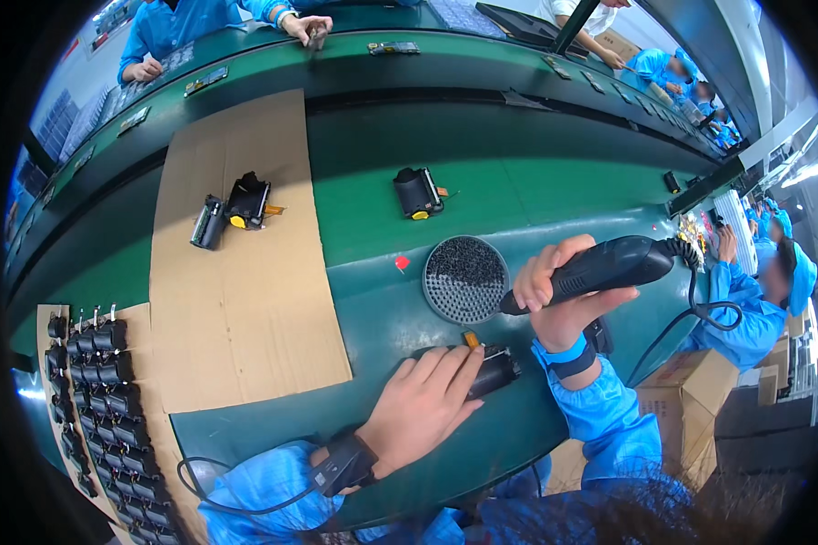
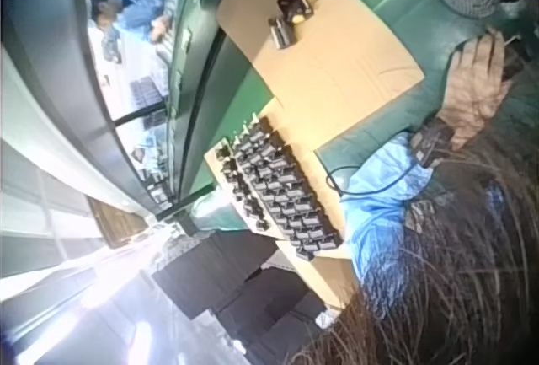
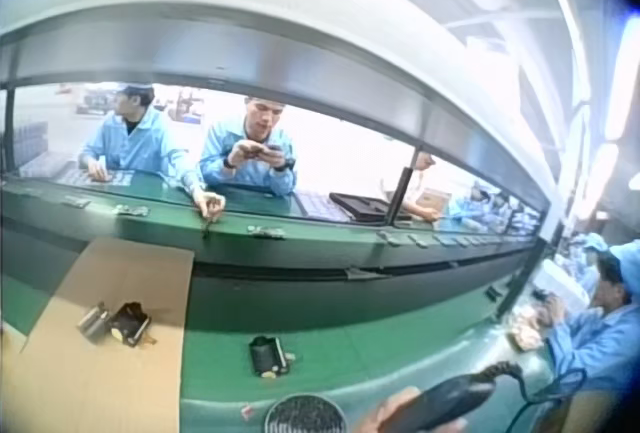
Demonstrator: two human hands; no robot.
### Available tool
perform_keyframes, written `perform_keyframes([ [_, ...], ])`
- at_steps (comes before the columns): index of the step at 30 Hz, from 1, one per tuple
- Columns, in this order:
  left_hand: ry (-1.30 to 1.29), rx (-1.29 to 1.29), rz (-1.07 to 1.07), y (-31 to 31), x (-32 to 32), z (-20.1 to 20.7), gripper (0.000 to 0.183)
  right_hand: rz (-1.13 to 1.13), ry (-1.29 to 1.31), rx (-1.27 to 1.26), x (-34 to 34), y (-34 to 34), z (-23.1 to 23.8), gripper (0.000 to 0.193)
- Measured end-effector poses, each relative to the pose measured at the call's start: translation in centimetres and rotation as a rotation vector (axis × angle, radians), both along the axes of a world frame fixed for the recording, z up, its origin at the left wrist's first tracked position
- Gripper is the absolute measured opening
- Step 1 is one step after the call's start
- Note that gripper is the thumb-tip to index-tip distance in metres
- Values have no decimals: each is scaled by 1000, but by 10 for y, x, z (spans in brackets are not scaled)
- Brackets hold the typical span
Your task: The person is assembling small electronic modules using an electric screwdriver on a factory assembly line.
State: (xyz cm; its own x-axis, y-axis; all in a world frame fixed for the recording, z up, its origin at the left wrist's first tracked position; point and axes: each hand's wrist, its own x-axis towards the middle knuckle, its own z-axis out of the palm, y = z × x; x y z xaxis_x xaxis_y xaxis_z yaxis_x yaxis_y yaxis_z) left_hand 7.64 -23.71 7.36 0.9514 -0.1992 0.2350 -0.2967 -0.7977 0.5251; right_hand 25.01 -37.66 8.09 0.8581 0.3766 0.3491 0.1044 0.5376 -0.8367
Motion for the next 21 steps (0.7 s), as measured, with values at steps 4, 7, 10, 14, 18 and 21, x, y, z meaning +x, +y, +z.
perform_keyframes([
  [4, -6, 5, 2, -2, 0, 2, 62, 42, 0, -6, 0, -3, 0, 94],
  [7, -19, 12, 2, -2, 2, 5, 62, 69, -4, -11, 1, -7, -2, 95],
  [10, -18, -11, 16, -4, 3, 5, 63, 34, -17, -14, 0, -4, 4, 93],
  [14, -13, -11, 19, -4, 3, 6, 62, -8, -27, -15, -2, -1, 6, 90],
  [18, -13, -19, 18, -5, 3, 7, 62, 7, -31, -12, 0, -3, 6, 91],
  [21, -15, -18, 18, -6, 4, 9, 63, 52, -50, -16, 3, -8, 2, 91],
])
